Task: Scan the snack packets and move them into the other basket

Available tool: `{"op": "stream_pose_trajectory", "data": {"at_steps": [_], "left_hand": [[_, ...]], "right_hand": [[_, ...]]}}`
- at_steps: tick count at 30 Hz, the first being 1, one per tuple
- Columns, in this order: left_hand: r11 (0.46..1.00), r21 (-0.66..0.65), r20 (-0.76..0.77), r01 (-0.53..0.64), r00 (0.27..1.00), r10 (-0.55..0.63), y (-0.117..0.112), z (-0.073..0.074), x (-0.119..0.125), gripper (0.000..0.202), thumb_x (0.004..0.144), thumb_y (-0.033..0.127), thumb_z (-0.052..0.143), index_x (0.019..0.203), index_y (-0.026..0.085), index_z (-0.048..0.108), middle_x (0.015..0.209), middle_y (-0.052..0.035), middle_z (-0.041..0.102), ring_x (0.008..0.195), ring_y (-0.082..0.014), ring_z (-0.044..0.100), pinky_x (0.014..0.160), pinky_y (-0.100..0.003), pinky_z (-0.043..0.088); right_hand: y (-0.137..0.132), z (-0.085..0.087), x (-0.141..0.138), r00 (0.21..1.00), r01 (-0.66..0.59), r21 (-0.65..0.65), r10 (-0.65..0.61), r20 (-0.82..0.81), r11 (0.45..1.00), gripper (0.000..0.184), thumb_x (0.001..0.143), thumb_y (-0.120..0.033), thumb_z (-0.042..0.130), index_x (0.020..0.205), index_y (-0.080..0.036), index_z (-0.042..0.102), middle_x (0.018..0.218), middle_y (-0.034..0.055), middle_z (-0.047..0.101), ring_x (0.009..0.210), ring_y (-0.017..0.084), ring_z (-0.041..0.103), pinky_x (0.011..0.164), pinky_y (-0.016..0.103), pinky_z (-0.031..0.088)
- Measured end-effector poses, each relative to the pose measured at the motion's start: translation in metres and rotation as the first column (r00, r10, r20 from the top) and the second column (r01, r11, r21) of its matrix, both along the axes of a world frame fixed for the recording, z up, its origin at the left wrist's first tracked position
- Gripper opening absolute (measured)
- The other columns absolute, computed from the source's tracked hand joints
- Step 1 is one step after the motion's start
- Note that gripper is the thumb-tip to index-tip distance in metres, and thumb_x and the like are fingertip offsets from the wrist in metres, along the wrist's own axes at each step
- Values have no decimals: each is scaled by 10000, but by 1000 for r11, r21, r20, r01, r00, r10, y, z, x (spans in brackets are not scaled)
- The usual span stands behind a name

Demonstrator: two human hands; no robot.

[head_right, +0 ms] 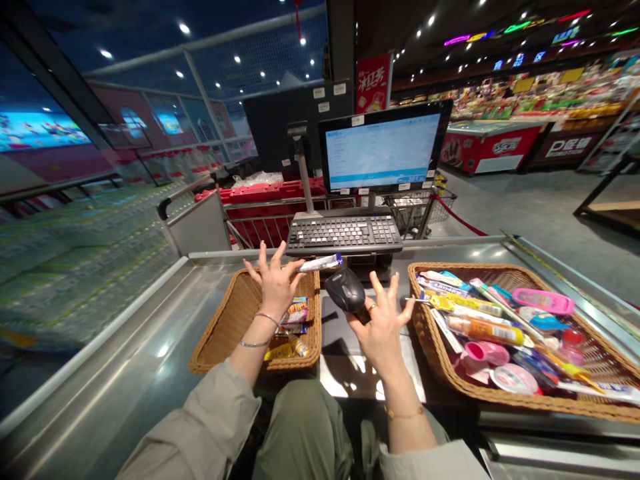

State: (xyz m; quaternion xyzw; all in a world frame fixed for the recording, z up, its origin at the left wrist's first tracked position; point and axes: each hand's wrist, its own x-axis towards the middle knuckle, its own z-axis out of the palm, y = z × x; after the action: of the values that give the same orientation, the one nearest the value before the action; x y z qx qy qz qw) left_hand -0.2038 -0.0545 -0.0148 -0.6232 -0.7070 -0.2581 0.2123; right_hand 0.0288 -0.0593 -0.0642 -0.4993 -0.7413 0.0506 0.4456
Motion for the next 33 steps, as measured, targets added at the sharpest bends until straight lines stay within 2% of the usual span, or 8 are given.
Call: {"op": "stream_pose_trajectory", "data": {"at_steps": [7,20,27,33], "left_hand": [[1000,-20,20,-1,1000,1,1,1,1,214,915,380,620,1100,332,716,1623,-17,345,1546,-398,17,1109,-815,-65],[1000,-26,28,3,1000,-2,1,1,2,210,909,378,634,1090,323,725,1618,-24,357,1544,-404,41,1117,-801,-77],[993,116,8,9,1000,-10,4,-3,3,168,836,349,735,1002,336,757,1562,-16,456,1528,-403,164,1139,-763,-84],[991,133,6,21,1000,-22,5,-5,2,167,826,335,744,993,332,758,1552,-25,470,1527,-403,170,1128,-759,-113]], "right_hand": [[0,0,1,1000,-8,7,8,-8,1000,208,866,-374,567,911,-212,690,1531,116,477,1536,396,140,1103,797,77],[1,-1,5,1000,-22,-4,22,-3,1000,211,868,-362,565,942,-208,688,1545,118,457,1535,404,135,1108,799,53],[2,-3,5,999,-27,13,27,-20,1000,217,868,-373,587,962,-210,694,1541,117,463,1533,411,136,1094,814,44],[2,-4,6,999,-32,28,32,-23,999,212,866,-370,599,968,-210,693,1533,119,474,1531,415,142,1091,818,56]]}}
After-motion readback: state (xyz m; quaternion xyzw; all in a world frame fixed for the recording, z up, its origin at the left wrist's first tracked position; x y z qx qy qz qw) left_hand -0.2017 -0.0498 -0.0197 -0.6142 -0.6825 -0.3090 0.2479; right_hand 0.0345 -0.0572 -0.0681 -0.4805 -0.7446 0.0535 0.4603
